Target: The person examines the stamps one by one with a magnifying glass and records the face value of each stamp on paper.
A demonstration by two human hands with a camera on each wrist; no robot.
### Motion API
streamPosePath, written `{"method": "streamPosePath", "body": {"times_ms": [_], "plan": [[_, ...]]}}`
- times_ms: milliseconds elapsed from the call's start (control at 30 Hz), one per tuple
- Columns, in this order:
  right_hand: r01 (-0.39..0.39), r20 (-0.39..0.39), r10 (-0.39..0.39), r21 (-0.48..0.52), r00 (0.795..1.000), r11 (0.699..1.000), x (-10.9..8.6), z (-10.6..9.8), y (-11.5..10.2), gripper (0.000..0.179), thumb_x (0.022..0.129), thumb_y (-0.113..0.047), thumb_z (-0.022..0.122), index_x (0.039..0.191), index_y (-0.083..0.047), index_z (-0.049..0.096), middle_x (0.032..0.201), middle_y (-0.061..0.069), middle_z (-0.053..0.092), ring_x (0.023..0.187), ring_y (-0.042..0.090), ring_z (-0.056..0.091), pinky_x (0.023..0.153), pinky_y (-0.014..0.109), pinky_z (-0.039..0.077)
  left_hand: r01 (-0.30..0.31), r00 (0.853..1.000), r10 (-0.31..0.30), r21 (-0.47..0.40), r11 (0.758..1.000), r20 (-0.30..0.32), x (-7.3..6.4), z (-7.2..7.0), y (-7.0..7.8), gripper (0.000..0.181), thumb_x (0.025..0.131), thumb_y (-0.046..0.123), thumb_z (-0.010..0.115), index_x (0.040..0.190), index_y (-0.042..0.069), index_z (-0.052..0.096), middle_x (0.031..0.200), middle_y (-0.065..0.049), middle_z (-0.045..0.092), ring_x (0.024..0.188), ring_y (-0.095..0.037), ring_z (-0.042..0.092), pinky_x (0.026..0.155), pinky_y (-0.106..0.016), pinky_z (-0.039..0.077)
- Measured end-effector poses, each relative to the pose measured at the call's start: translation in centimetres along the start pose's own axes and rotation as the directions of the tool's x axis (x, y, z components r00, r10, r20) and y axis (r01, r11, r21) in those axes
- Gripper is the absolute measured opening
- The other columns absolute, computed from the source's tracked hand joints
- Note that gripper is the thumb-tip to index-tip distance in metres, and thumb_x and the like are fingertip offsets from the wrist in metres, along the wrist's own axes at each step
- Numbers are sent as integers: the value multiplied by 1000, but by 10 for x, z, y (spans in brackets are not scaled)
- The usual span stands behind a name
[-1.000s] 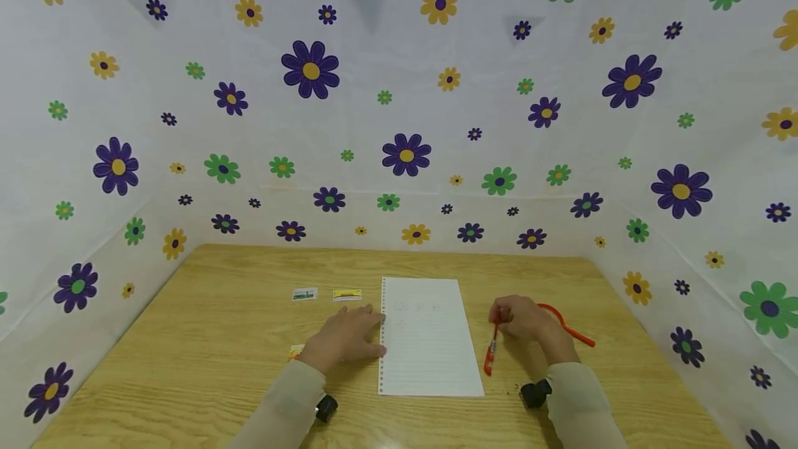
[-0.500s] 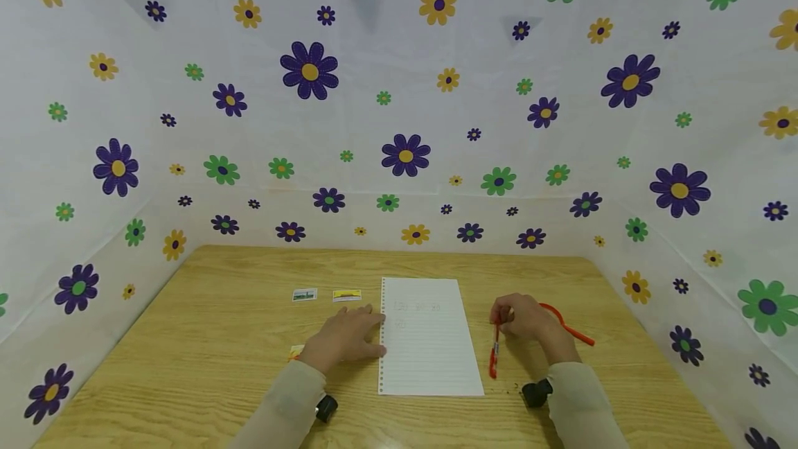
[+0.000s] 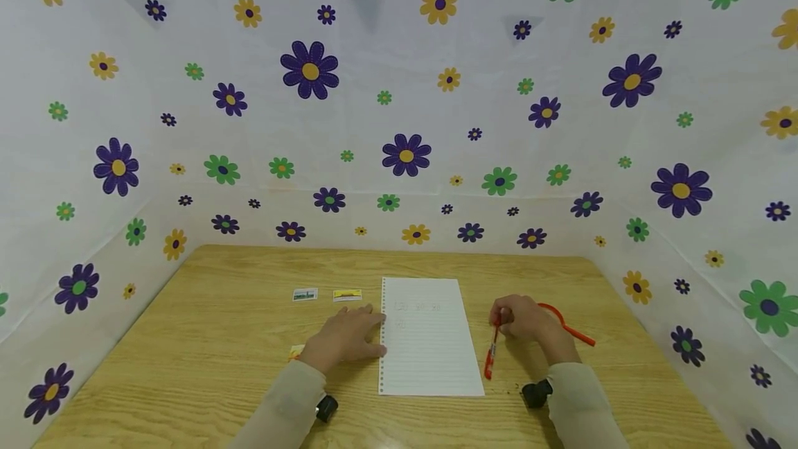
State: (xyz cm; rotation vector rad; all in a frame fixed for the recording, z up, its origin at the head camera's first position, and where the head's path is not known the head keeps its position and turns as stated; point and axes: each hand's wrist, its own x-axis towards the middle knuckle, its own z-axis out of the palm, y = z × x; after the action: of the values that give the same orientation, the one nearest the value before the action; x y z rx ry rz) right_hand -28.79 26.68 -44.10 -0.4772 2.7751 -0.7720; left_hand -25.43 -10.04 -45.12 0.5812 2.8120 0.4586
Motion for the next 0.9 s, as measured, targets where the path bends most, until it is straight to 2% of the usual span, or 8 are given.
{"method": "streamPosePath", "body": {"times_ms": [133,367,633,900], "plan": [[18,-21,-19,-7,1000,1000,0,0,2,22,84,11,74,91,-9,70,86,6,65,81,20,55,74,34,50,1,1000,-1,2,1000,-1,-1,0,0,64,92,41,76,147,14,57,159,-18,48,151,-33,43,127,-58,27],[5,-60,-3,30,998,1000,2,-1,5,21,87,6,74,92,-13,68,90,4,67,82,19,57,76,32,52,-8,1000,8,6,1000,-3,0,0,0,64,92,41,76,147,13,57,159,-18,49,150,-34,44,127,-59,27],[150,-146,-138,72,980,986,2,-7,-3,13,91,4,70,101,-3,66,84,3,67,73,14,55,66,21,47,-5,1000,5,7,1000,-2,1,1,0,64,92,41,77,146,13,58,158,-18,49,150,-33,44,127,-58,28],[147,-153,-130,101,980,984,1,-10,-16,13,93,4,68,104,-2,65,84,4,65,74,14,53,62,19,45,-10,1000,10,7,1000,-1,2,1,-1,64,92,41,76,146,13,58,159,-18,48,150,-34,44,126,-58,29]]}}
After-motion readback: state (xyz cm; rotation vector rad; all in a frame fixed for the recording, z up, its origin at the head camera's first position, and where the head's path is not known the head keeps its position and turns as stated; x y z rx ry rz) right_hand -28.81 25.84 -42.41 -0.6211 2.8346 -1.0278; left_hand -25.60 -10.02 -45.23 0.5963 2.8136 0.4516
